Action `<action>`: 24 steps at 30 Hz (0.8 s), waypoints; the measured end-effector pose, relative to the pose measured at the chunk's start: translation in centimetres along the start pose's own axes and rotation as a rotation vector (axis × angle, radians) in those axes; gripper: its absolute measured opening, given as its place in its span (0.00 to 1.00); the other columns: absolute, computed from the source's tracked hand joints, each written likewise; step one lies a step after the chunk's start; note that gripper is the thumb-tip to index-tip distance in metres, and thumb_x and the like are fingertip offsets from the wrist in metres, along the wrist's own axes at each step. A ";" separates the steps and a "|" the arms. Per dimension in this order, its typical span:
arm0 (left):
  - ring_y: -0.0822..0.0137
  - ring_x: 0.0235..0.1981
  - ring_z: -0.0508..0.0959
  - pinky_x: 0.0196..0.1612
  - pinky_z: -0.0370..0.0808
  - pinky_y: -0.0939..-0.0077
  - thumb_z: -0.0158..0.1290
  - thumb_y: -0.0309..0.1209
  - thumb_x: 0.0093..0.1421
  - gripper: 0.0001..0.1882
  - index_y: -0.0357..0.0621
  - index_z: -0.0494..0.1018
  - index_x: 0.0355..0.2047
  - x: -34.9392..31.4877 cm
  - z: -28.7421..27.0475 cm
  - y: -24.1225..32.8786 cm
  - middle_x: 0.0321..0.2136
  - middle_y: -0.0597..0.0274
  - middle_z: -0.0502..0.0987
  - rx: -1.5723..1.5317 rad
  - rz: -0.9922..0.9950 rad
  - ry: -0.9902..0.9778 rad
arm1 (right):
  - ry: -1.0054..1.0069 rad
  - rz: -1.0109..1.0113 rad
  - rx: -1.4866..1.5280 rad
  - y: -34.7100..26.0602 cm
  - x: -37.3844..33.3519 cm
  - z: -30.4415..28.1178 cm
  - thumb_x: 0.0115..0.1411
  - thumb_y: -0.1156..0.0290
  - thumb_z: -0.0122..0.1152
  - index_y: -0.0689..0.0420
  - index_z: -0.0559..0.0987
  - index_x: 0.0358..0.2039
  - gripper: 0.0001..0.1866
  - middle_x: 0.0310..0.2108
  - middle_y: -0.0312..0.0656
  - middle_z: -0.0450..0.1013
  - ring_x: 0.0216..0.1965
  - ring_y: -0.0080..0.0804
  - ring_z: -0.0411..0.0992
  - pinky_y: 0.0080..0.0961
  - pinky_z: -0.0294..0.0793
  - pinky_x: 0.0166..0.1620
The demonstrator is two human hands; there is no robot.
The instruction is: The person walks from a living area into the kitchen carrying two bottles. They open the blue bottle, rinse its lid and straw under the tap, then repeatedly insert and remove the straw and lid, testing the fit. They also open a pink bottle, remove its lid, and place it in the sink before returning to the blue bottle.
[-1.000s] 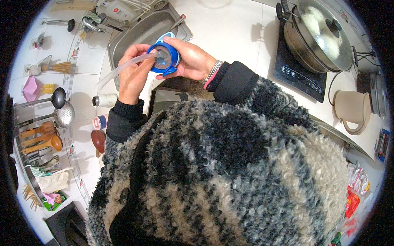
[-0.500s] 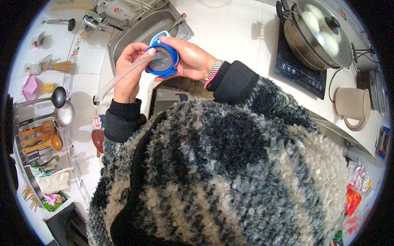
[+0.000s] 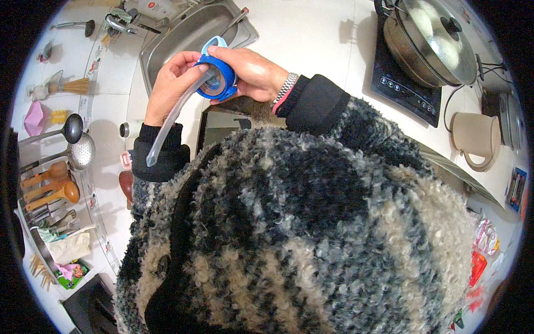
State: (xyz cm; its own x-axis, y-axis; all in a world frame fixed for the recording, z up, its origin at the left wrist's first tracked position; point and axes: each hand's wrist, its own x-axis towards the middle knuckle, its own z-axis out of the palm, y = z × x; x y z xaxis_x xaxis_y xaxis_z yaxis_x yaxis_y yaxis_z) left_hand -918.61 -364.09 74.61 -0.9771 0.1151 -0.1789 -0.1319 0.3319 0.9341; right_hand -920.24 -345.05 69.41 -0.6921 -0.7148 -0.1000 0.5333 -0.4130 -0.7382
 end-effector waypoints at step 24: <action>0.74 0.28 0.75 0.29 0.69 0.81 0.66 0.22 0.51 0.15 0.41 0.79 0.40 -3.5 4.4 0.6 0.38 0.60 0.80 0.581 0.735 0.241 | 0.106 -0.234 0.262 -0.2 0.4 -1.3 0.72 0.47 0.41 0.58 0.72 0.52 0.27 0.47 0.45 0.76 0.47 0.35 0.77 0.38 0.79 0.51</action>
State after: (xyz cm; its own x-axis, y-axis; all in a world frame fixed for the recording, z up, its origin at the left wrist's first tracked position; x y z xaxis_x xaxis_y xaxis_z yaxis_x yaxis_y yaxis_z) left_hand -914.54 -360.18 74.48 -0.7992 0.3052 0.5178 0.5659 0.6725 0.4770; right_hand -921.23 -344.54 68.66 -0.8494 -0.5270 -0.0267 0.4511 -0.6989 -0.5550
